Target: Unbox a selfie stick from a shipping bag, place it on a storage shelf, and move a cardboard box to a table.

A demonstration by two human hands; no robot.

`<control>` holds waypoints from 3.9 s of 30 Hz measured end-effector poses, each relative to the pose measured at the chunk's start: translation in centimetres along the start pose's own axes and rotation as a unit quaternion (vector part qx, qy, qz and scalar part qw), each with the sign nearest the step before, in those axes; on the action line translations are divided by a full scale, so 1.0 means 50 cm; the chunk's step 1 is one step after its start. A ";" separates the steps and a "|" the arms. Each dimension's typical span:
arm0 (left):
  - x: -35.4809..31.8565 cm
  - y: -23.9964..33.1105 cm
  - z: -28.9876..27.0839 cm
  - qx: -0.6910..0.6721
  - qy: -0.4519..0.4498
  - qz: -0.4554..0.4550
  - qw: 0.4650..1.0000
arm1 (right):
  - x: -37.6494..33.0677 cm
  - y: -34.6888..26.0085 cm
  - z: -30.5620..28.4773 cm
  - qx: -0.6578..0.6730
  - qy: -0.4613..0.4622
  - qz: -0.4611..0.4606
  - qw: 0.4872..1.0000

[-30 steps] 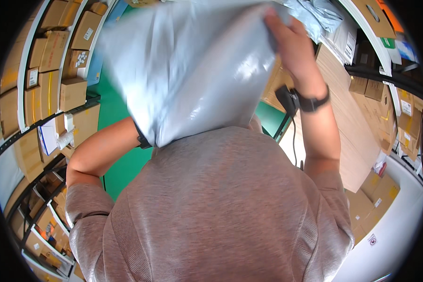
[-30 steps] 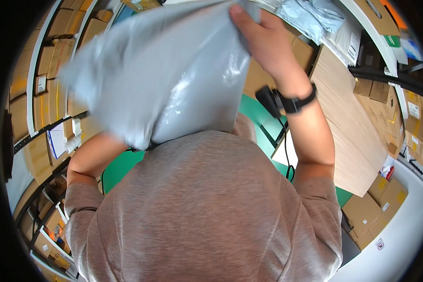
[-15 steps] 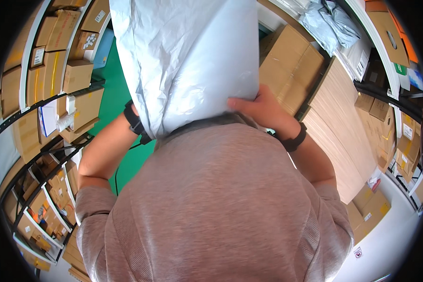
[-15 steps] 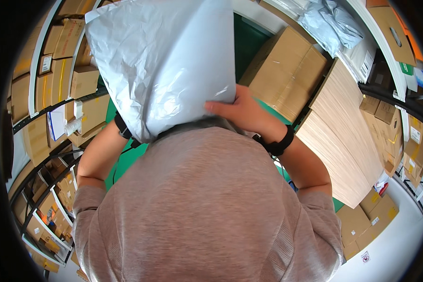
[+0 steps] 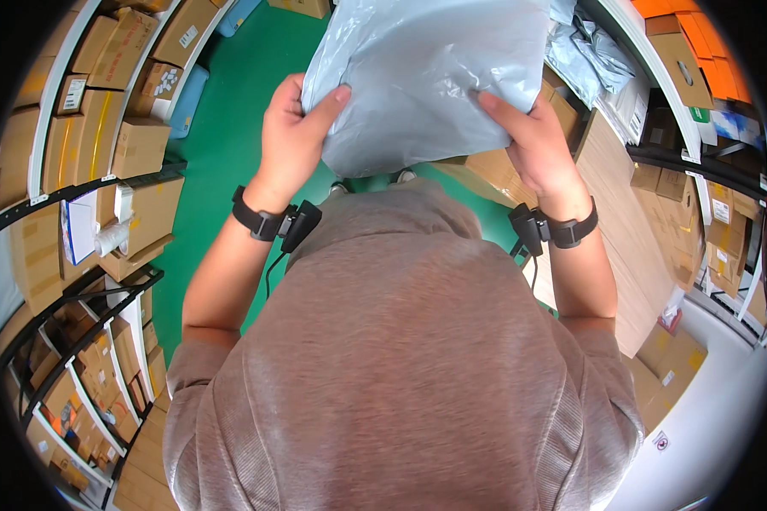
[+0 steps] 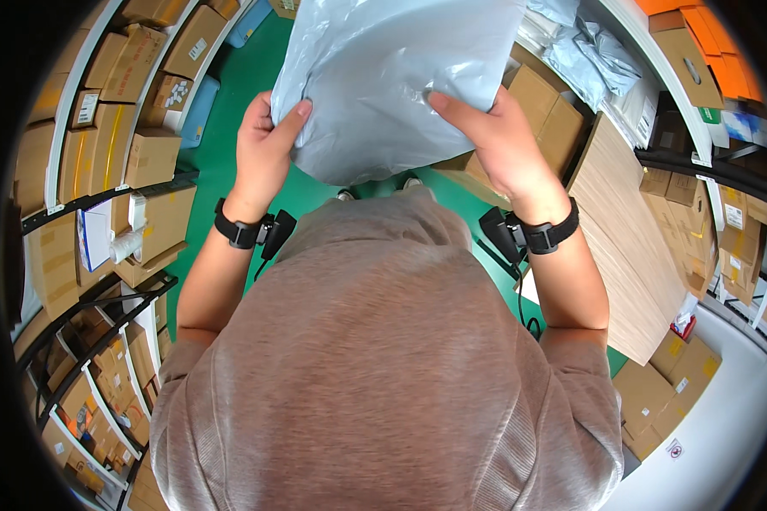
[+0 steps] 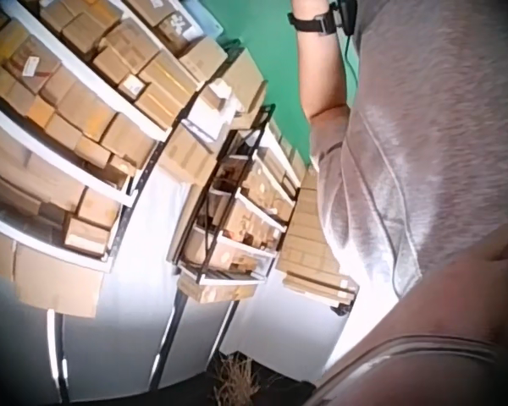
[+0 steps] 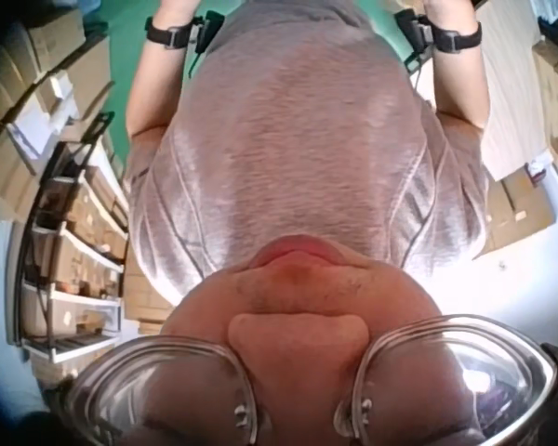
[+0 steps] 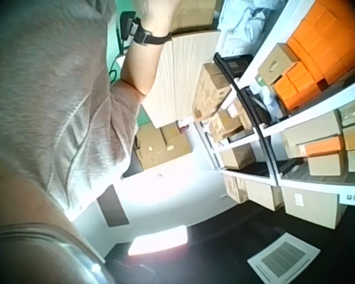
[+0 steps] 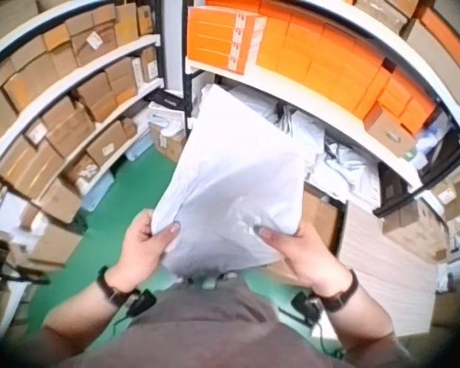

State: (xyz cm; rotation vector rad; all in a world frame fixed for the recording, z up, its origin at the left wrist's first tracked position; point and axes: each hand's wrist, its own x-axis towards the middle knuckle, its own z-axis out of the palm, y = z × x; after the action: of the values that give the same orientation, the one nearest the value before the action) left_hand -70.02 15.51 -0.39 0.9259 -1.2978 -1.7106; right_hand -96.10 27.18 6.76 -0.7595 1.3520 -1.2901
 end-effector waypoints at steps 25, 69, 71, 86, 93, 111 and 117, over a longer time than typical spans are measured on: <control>0.060 -0.089 -0.101 -0.130 -0.036 -0.129 0.982 | -0.106 0.179 0.024 0.102 0.099 0.075 0.987; 0.934 0.117 -0.061 -0.101 -0.097 -0.032 0.990 | 0.713 -0.035 -0.187 -0.054 -0.047 -0.037 0.997; 1.000 0.092 -0.079 -0.141 -0.117 -0.113 0.977 | 0.744 -0.019 -0.172 0.031 0.005 0.009 0.999; 0.994 -0.140 -0.135 -0.027 -0.259 -0.343 0.902 | 0.833 0.117 -0.120 0.122 0.257 0.130 0.950; 1.096 -0.185 -0.089 0.057 -0.244 -0.250 0.935 | 0.933 0.113 -0.172 0.127 0.257 0.046 0.957; 1.708 -0.302 0.070 0.473 -0.252 0.193 0.822 | 0.841 0.337 -0.308 -0.057 0.403 0.117 0.906; 1.738 -0.320 0.146 0.610 -0.279 0.374 0.640 | 0.527 0.543 -0.052 0.080 0.578 0.268 0.767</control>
State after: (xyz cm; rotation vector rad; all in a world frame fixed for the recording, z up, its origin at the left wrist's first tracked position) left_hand -116.25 -56.87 -22.35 0.2694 -2.8450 -0.2163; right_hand -98.74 8.92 -26.37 0.7159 2.1355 -1.3635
